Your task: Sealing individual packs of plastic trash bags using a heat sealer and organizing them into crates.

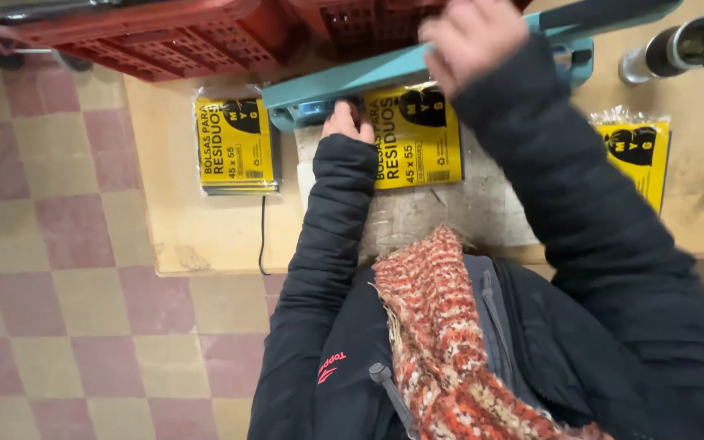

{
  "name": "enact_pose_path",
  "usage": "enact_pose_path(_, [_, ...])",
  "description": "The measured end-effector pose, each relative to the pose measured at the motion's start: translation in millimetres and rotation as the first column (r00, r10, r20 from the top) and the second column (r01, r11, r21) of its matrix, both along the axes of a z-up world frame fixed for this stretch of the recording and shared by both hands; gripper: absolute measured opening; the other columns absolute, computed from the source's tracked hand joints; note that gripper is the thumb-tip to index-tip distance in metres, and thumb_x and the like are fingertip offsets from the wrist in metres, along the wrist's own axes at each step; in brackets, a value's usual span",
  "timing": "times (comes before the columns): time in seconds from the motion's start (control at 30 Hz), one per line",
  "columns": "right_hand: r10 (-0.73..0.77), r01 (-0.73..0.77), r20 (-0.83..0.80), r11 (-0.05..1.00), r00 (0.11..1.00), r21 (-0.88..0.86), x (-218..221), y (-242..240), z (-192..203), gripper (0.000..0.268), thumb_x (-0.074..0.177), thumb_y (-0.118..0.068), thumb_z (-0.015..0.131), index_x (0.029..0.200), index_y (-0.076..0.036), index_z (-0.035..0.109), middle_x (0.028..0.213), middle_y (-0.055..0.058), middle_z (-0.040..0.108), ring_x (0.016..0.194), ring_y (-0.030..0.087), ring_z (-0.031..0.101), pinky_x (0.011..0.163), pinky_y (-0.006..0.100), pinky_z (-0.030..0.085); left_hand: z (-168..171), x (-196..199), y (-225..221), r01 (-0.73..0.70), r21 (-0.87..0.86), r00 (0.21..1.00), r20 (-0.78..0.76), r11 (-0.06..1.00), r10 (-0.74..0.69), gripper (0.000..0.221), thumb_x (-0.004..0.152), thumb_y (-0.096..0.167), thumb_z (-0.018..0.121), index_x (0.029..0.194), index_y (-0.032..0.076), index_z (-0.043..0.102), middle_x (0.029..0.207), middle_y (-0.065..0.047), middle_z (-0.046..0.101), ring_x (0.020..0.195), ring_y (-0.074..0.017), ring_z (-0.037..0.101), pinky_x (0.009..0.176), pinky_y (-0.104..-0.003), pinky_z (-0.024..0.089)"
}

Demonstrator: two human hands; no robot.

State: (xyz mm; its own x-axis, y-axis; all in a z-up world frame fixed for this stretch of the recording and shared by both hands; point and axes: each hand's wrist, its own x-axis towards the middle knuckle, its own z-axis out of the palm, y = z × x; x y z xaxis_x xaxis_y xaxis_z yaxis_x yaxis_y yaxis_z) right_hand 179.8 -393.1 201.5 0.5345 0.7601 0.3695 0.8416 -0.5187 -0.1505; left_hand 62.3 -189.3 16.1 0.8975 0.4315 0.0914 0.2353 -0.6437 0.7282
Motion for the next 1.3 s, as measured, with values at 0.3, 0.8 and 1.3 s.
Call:
enact_pose_path(0.3, [-0.126, 0.021, -0.463, 0.974, 0.877, -0.225, 71.3, -4.2, -133.0, 0.022, 0.103, -0.032, 0.069, 0.114, -0.014, 0.075, 0.108, 0.013, 0.072, 0.102, 0.036, 0.067, 0.090, 0.048, 0.052, -8.2, 7.8, 0.0, -0.005, -0.032, 0.999, 0.045, 0.999, 0.007, 0.013, 0.089, 0.014, 0.065, 0.096, 0.006, 0.057, 0.086, -0.020, 0.067, 0.085, -0.0430, 0.063, 0.077, -0.053, 0.050])
enact_pose_path(0.8, [-0.230, 0.192, -0.488, 0.973, 0.842, -0.128, 46.4, -4.5, -104.3, 0.027, 0.106, -0.036, 0.075, 0.122, -0.015, 0.073, 0.108, 0.013, 0.073, 0.099, 0.033, 0.070, 0.088, 0.044, 0.054, -6.8, -67.0, 163.2, -0.267, 0.064, 0.962, 0.083, 0.962, 0.261, 0.023, 0.093, 0.022, 0.078, 0.090, 0.006, 0.062, 0.080, -0.012, 0.064, 0.070, -0.0268, 0.062, 0.068, -0.038, 0.052])
enact_pose_path(1.3, [-0.212, 0.172, -0.447, 0.977, 0.869, -0.130, 50.2, -5.9, -112.0, 0.024, 0.107, -0.036, 0.074, 0.115, -0.014, 0.074, 0.102, 0.012, 0.072, 0.095, 0.032, 0.068, 0.084, 0.043, 0.054, -72.4, -88.7, 313.2, -0.285, 0.103, 0.883, -0.358, 0.953, 0.302, 0.030, 0.100, 0.034, 0.072, 0.108, 0.006, 0.066, 0.085, -0.011, 0.073, 0.075, -0.0270, 0.070, 0.072, -0.041, 0.055])
